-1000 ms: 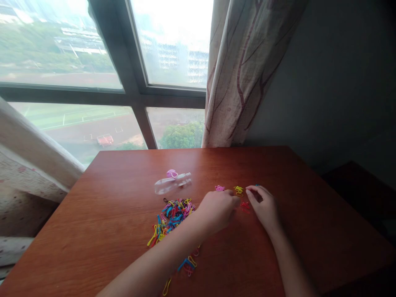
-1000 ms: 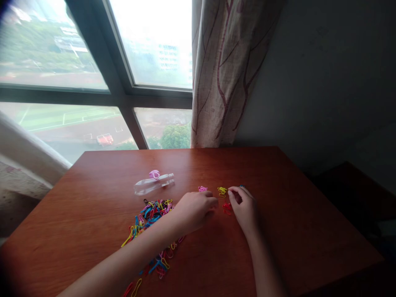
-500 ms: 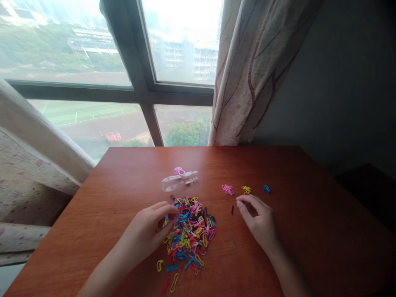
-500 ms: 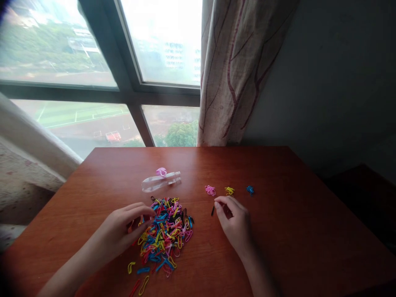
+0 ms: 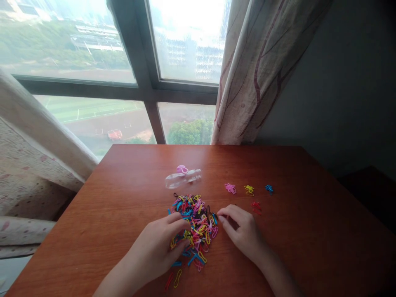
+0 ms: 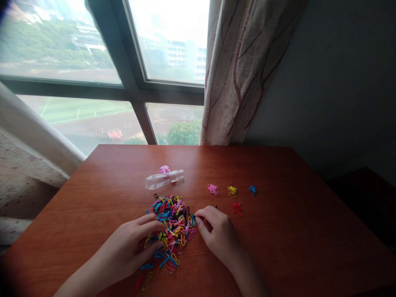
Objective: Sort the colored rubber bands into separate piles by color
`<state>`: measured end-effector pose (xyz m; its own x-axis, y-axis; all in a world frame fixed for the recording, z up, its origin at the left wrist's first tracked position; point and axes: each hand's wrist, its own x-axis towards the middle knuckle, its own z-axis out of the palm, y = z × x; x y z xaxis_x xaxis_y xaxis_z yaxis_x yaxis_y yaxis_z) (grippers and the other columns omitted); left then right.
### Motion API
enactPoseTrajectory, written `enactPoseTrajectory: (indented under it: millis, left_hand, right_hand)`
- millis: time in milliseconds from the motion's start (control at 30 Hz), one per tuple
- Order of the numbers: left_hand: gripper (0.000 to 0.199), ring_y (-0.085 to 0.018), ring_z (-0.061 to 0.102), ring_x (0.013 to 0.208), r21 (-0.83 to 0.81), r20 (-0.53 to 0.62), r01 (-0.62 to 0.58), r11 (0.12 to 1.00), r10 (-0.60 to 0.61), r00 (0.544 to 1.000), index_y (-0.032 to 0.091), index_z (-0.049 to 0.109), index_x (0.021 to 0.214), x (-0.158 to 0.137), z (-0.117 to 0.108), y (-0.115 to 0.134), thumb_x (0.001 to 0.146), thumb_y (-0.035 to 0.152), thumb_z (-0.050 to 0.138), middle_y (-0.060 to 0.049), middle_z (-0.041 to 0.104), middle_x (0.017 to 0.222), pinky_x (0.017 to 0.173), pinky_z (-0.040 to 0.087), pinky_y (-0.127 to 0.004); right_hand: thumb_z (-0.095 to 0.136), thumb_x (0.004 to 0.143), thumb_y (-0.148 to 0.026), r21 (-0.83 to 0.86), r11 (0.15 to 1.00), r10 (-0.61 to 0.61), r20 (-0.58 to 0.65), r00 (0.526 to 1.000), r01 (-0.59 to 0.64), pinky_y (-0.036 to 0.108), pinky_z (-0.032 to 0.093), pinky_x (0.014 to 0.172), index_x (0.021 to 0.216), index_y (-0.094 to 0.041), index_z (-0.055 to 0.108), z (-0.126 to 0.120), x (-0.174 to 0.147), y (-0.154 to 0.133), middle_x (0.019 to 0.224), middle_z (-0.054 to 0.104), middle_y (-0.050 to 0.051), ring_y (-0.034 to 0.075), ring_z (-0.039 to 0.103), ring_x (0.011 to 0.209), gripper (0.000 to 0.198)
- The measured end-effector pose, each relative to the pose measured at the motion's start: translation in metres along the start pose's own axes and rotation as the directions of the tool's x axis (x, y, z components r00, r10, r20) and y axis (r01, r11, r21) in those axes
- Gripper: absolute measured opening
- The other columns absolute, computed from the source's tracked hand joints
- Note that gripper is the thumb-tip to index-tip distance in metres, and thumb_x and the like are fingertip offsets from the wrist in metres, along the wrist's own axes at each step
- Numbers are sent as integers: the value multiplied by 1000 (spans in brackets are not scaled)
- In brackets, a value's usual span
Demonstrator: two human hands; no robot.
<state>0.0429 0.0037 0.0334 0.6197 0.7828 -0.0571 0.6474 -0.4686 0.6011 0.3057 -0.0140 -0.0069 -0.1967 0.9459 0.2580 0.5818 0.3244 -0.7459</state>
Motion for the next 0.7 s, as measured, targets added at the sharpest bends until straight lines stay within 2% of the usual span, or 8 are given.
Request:
enactPoseTrajectory:
  millis: [267, 400, 500, 700]
  left_hand:
    - [20, -18, 66, 84, 37, -67, -7, 999, 10, 998, 25, 64, 102, 3, 3, 3, 94, 20, 47, -3, 66, 96, 70, 48, -24]
    - [25, -20, 66, 86, 101, 1, -32, 994, 32, 999, 27, 64, 105, 7, 8, 6, 90, 12, 50, -3, 65, 105, 74, 49, -26]
    - [26, -19, 66, 84, 136, 33, -35, 990, 31, 999, 27, 65, 102, 8, 14, 6, 89, 10, 49, -2, 65, 104, 72, 49, -26]
    - [21, -18, 64, 77, 147, 4, -46, 988, 46, 999, 24, 65, 93, 9, 18, 5, 93, 15, 47, -3, 64, 94, 66, 47, -26]
  right_hand:
    - [54, 93, -16, -16, 1000, 13, 52, 999, -12, 25, 43, 67, 89, -21, 65, 1, 1, -5, 79, 66, 0, 15, 60, 69, 13]
    - [54, 93, -17, -18, 999, 27, 48, 998, -26, 25, 44, 67, 89, -21, 65, 2, 0, -4, 79, 66, 1, 15, 61, 70, 13]
    - [54, 94, -18, -17, 999, 30, 55, 998, -29, 26, 44, 67, 89, -21, 66, 2, -1, -2, 79, 66, 1, 15, 61, 70, 13]
    - [56, 92, -15, -3, 1000, 24, 86, 996, -23, 25, 45, 69, 90, -21, 67, 3, -2, -5, 79, 65, 0, 15, 61, 72, 13]
